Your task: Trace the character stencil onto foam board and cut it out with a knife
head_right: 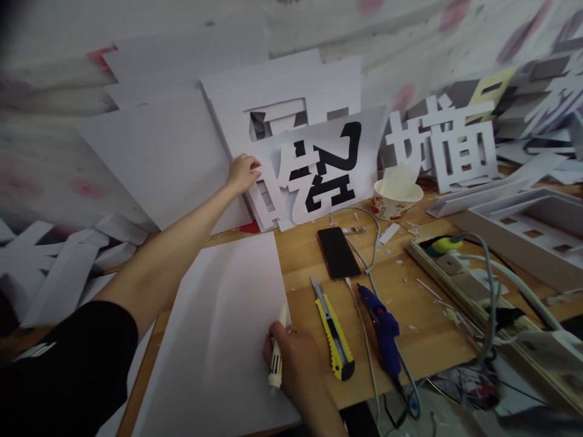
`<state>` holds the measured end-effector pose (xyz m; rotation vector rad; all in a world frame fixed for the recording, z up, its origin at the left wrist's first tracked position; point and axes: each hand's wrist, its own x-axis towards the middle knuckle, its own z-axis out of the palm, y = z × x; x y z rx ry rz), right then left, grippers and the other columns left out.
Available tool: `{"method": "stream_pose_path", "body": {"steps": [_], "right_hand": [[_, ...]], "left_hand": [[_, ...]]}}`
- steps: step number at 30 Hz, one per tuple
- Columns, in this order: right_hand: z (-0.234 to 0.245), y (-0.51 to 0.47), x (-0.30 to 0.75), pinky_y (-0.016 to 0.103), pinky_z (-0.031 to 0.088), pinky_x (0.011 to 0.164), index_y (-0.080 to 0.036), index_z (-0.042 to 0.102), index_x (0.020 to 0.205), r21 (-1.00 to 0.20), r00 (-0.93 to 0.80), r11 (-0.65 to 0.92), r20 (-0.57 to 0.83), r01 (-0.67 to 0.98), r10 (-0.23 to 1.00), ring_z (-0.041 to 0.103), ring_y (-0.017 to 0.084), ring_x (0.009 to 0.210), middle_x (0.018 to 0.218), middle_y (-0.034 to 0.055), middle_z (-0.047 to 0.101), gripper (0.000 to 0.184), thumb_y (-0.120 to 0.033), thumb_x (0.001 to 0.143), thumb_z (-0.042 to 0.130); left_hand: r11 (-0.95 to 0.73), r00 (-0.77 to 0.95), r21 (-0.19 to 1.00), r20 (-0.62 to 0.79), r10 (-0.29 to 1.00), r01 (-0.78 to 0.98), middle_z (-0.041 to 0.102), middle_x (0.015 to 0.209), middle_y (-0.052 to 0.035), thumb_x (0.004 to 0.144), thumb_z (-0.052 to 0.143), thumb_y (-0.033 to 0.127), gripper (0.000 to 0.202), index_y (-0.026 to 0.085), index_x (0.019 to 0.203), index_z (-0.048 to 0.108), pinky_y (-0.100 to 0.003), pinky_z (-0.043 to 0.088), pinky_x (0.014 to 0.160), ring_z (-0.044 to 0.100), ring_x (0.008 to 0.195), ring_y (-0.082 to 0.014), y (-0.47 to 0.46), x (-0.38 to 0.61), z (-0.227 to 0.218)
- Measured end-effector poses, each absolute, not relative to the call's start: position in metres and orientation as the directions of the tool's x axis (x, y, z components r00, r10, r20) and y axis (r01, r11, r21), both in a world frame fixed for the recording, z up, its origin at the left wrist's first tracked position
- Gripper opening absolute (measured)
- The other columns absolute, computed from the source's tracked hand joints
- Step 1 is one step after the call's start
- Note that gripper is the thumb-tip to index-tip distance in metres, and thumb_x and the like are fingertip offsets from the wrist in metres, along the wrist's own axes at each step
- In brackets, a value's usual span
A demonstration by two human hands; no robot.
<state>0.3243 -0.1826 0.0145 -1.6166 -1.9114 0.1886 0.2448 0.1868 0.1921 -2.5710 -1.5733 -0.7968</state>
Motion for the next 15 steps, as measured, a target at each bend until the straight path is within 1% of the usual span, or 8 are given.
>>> {"method": "stream_pose_path", "body": {"steps": [4,8,11,15], "right_hand": [[0.016,-0.181,0.325,0.026,0.024,0.053,-0.023,0.060,0.079,-0.478,-0.068,0.227,0.326,0.848,0.943,0.059,0.015,0.054,0.059,-0.0010,0.065,0.009,-0.022,0.085,0.054],[0.016,-0.180,0.324,0.026,0.024,0.053,-0.023,0.060,0.079,-0.479,-0.057,0.224,0.338,0.849,0.939,0.060,0.015,0.054,0.060,-0.0012,0.065,0.008,-0.021,0.085,0.054],[0.015,-0.181,0.323,0.026,0.024,0.053,-0.023,0.060,0.079,-0.474,-0.046,0.207,0.327,0.856,0.944,0.060,0.014,0.054,0.060,-0.0014,0.065,0.007,-0.019,0.083,0.056],[0.012,-0.182,0.323,0.025,0.025,0.054,-0.023,0.059,0.079,-0.486,-0.039,0.208,0.336,0.849,0.941,0.061,0.014,0.056,0.061,-0.0018,0.065,0.007,-0.017,0.081,0.057]], "left_hand": [[-0.504,0.375,0.222,0.442,0.815,0.835,0.060,0.114,-0.0101,0.083,0.058,0.014,0.020,0.017,0.102,0.064,-0.040,0.039,0.100,0.053,0.107,-0.0228,0.189,0.251,0.192],[-0.504,0.373,0.211,0.452,0.810,0.838,0.060,0.114,-0.0101,0.083,0.056,0.014,0.020,0.018,0.101,0.064,-0.044,0.038,0.099,0.052,0.107,-0.0245,0.191,0.256,0.188],[-0.495,0.362,0.205,0.461,0.810,0.845,0.059,0.114,-0.0102,0.084,0.055,0.014,0.020,0.019,0.101,0.064,-0.045,0.038,0.099,0.051,0.108,-0.0252,0.191,0.260,0.186],[-0.477,0.353,0.185,0.461,0.815,0.859,0.057,0.118,-0.0134,0.085,0.053,0.014,0.022,0.018,0.105,0.063,-0.049,0.035,0.099,0.050,0.112,-0.0289,0.188,0.262,0.184]]}}
